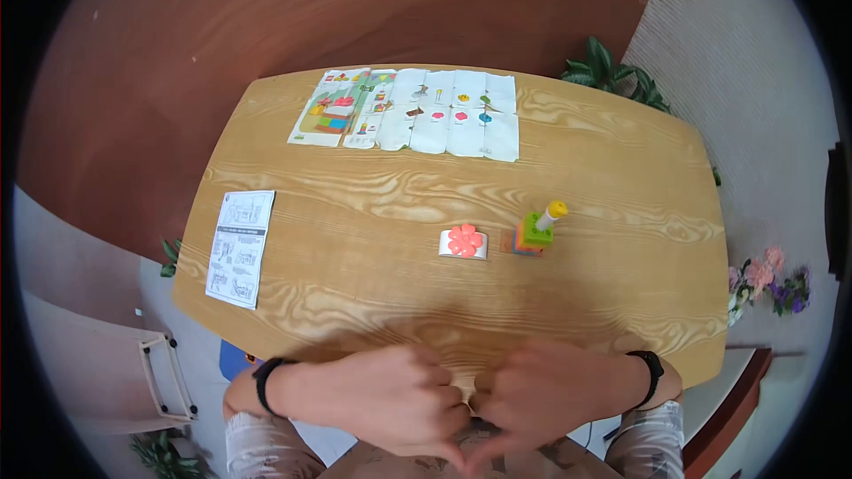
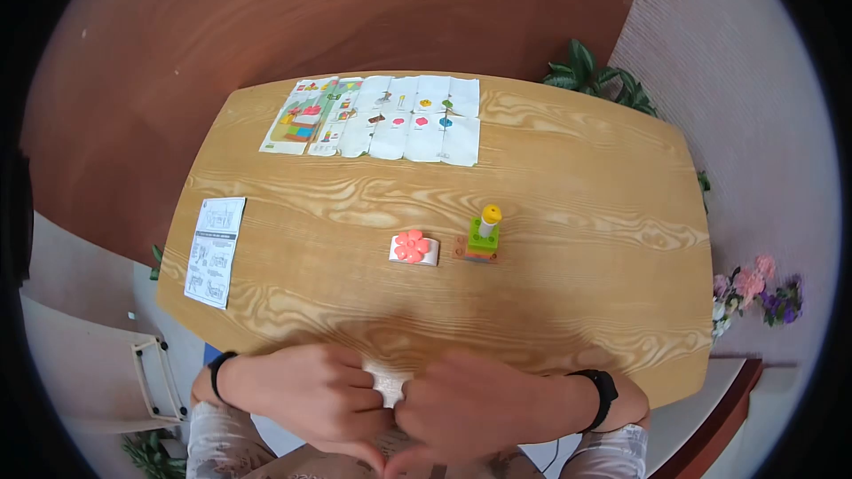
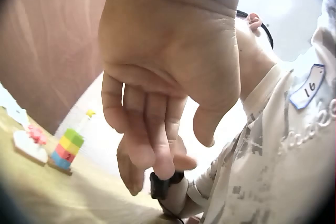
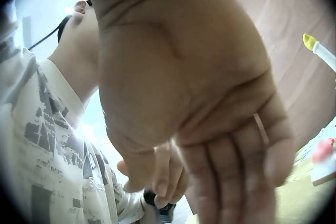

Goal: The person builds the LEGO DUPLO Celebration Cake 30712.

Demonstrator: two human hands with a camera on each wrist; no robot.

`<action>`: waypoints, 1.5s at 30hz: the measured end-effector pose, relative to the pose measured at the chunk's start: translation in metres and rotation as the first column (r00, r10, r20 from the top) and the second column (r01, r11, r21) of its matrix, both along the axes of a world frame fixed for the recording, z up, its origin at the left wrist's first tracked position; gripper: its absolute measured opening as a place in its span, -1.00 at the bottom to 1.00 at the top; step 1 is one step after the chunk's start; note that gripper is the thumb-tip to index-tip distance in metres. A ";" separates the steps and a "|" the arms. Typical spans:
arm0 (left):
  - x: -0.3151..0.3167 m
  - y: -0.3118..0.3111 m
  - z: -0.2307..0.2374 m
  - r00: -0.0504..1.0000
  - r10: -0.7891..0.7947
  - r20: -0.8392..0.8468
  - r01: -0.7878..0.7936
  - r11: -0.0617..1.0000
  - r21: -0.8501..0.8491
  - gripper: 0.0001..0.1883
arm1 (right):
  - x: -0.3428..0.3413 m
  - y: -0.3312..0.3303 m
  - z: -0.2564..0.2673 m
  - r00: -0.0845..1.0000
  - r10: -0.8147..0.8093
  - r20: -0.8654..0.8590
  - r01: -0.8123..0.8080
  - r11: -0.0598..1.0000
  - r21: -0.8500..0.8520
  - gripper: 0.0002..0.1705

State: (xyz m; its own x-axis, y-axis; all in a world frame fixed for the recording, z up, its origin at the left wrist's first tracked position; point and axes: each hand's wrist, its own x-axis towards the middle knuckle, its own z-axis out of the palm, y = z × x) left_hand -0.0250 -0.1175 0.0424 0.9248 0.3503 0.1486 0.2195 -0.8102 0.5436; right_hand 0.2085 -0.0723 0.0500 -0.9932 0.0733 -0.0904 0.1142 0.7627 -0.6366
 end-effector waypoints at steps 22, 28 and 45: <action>-0.078 -0.298 -0.284 0.079 0.837 -0.542 -0.952 -0.098 -0.291 -0.84 | -0.012 0.001 -0.080 0.976 -0.147 0.161 0.116 0.975 0.192 -0.84; -0.078 -0.329 -0.357 -0.169 0.891 -0.421 -0.677 -0.416 -0.607 -0.78 | -0.016 -0.003 -0.085 0.961 -0.129 0.244 0.077 0.974 0.212 -0.71; -0.073 -0.318 -0.324 -0.169 0.818 -0.550 -0.228 -0.575 -0.785 -0.70 | -0.024 0.003 -0.075 0.900 -0.081 0.428 -0.015 0.976 0.215 -0.48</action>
